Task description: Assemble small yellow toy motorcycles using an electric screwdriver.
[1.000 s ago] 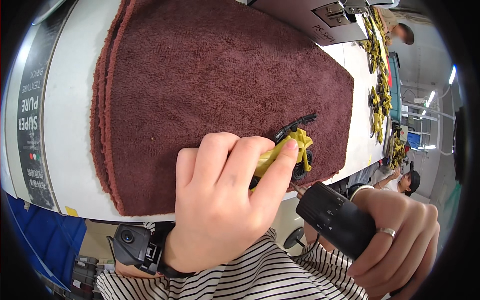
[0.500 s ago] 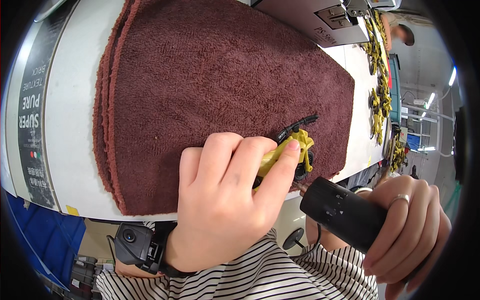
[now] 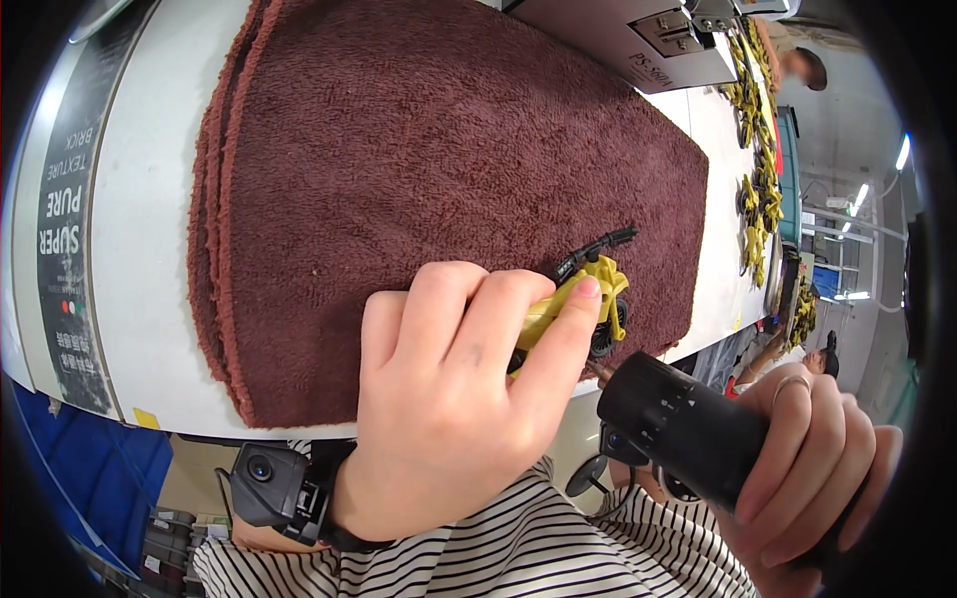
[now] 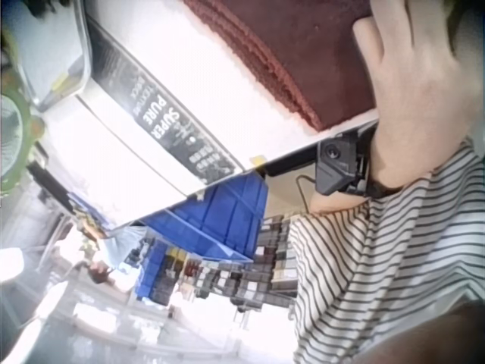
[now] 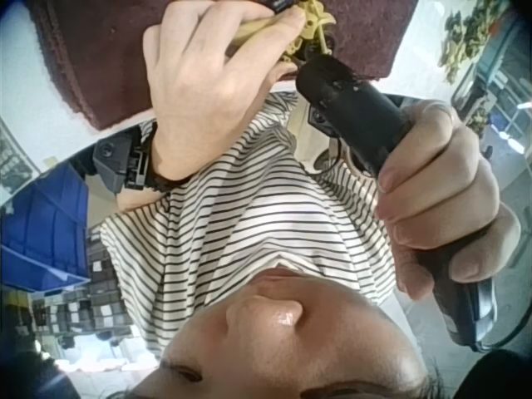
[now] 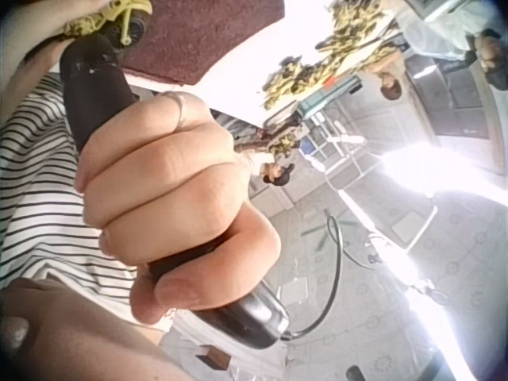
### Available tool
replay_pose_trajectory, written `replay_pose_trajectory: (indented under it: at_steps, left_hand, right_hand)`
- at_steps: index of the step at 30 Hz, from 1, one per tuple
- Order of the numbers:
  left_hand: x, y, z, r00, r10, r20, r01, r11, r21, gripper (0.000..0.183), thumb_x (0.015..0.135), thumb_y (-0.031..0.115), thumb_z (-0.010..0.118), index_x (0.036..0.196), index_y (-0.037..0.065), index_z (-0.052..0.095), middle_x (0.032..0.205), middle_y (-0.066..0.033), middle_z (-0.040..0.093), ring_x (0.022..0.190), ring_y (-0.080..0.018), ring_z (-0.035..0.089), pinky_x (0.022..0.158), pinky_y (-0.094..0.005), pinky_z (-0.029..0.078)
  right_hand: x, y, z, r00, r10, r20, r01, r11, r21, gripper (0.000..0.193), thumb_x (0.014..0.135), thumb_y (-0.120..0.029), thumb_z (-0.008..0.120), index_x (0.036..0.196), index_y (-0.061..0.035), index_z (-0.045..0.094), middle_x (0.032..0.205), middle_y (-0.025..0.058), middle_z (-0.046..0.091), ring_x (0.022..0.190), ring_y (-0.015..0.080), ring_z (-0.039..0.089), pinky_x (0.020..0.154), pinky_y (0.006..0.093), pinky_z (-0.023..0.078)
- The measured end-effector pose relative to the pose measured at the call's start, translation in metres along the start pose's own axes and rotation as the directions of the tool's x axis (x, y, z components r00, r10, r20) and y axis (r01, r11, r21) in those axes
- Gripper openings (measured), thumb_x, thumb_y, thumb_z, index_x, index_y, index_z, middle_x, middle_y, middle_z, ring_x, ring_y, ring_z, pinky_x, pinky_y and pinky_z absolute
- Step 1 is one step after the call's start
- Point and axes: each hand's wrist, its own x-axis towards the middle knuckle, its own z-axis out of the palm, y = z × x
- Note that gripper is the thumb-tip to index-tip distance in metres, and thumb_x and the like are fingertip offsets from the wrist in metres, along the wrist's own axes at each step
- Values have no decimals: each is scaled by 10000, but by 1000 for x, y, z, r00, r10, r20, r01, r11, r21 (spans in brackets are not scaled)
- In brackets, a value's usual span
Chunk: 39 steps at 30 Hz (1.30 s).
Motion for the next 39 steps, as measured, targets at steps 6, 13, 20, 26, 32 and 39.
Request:
replay_pose_trajectory:
  at_steps: [6, 13, 20, 26, 32, 39]
  left_hand:
    - [-1, -2, 0, 1000, -7, -20, 7, 1000, 3, 505, 487, 152, 757, 985, 105, 693, 913, -8, 583, 809, -191, 496, 686, -329, 352]
    - [0, 0, -1, 1000, -3, -7, 3, 1000, 8, 506, 484, 150, 756, 984, 109, 693, 911, -5, 585, 807, -190, 495, 686, -330, 351]
    - [0, -1, -2, 1000, -4, -1, 4, 1000, -3, 510, 482, 147, 755, 986, 108, 692, 910, -6, 581, 799, -192, 490, 687, -334, 350]
    - [0, -1, -2, 1000, -14, 6, 14, 1000, 0, 509, 487, 145, 755, 990, 104, 690, 910, -7, 577, 794, -195, 484, 687, -336, 350]
    - [0, -1, -2, 1000, -8, 2, 8, 1000, -10, 502, 495, 148, 754, 991, 99, 690, 912, -13, 579, 793, -197, 485, 686, -336, 351]
    - [0, -3, -2, 1000, 2, 0, -2, 1000, -12, 495, 502, 154, 749, 990, 96, 690, 909, -17, 580, 791, -198, 488, 684, -334, 351]
  right_hand:
    - [37, 23, -12, 935, -191, 299, -6, 834, 552, 180, 576, 111, 682, 504, -12, 572, 455, 115, 556, 350, 169, 533, 333, 262, 469]
    - [35, 22, -9, 959, -220, 177, 175, 956, 237, 173, 654, -13, 726, 652, -79, 566, 519, 28, 554, 433, 118, 541, 428, 212, 463]
    - [23, 18, 8, 995, -77, 58, 71, 992, 101, 190, 764, -122, 709, 694, -120, 532, 569, -27, 537, 496, 87, 536, 514, 200, 461]
    - [21, 27, 4, 962, -271, 43, 253, 937, 241, 201, 657, -28, 733, 660, -89, 541, 533, 16, 553, 453, 112, 549, 442, 212, 467]
    - [17, 24, 4, 974, -206, 98, 193, 973, 128, 187, 785, -150, 700, 730, -132, 523, 622, -28, 559, 538, 88, 551, 526, 214, 471]
    - [18, 25, 5, 976, -205, 79, 195, 974, 116, 193, 784, -154, 702, 732, -137, 518, 627, -26, 558, 533, 89, 542, 530, 215, 472]
